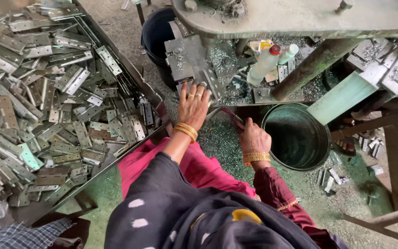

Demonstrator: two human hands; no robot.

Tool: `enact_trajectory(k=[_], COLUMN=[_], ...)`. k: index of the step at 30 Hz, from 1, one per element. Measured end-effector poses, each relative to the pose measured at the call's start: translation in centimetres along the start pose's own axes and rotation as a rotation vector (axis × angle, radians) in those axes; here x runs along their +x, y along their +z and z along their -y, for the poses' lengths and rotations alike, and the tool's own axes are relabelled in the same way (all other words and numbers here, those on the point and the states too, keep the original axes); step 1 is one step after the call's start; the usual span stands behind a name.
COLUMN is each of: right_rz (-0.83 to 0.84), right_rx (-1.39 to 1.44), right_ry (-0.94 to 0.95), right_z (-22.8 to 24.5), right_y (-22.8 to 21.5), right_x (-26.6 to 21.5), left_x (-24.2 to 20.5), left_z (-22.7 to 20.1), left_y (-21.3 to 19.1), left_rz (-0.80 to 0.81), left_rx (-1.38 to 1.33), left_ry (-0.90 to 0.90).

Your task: The person repeatedly picks up metal hinge pieces from a pile, places them into a press machine, and operates the lever to process them. The processed pieces are then dropped into a bucket below.

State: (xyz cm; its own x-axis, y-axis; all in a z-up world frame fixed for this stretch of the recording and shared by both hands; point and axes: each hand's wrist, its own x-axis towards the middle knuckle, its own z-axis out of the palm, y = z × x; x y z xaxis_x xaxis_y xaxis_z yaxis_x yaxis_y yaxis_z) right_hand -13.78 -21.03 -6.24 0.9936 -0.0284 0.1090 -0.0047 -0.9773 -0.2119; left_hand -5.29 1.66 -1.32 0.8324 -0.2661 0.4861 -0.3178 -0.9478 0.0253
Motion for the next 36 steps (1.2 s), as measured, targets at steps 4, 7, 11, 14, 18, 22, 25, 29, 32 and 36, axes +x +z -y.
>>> enact_trajectory(k=[4, 7, 11, 14, 18, 22, 25, 29, 32, 36], right_rz=[-0.013, -0.001, 0.017, -0.014, 0.034, 0.026, 0.023, 0.017, 0.028, 0.049], right_rx=[0.006, -0.015, -0.013, -0.032, -0.058, -0.07, -0.09, -0.099, -0.105, -0.1], right_ry=[-0.019, -0.005, -0.038, -0.045, -0.027, -0.06, -0.061, -0.044, -0.038, -0.025], right_z=[1.4, 1.0, 1.1, 1.1, 1.3, 1.2, 1.5, 1.7, 1.6, 1.7], right_y=[-1.6, -1.5, -1.8, -2.0, -1.3, -1.4, -1.7, -1.3, -1.3, -1.4], right_x=[1.3, 0.6, 0.5, 1.0, 0.7, 1.0, 1.0, 0.8, 1.2, 1.5], left_x=[4.3, 8.2, 8.7, 6.3, 2.8, 4.8, 5.7, 4.1, 3.0, 3.6], left_z=[-0.4, -3.0, -3.7, -3.0, -2.7, -3.9, -3.3, -0.8, 0.3, -0.7], left_y=[-0.3, 0.5, 0.3, -0.4, -1.0, -0.3, 0.6, 1.2, 0.5, -0.2], left_rz=[-0.15, -0.025, 0.332, 0.177, 0.183, 0.417, 0.379, 0.155, 0.177, 0.258], left_rx=[-0.135, 0.076, 0.119, 0.116, 0.172, 0.151, 0.062, -0.019, -0.269, 0.007], left_ry=[-0.021, -0.065, -0.26, -0.266, -0.192, -0.234, -0.301, -0.257, -0.326, -0.274])
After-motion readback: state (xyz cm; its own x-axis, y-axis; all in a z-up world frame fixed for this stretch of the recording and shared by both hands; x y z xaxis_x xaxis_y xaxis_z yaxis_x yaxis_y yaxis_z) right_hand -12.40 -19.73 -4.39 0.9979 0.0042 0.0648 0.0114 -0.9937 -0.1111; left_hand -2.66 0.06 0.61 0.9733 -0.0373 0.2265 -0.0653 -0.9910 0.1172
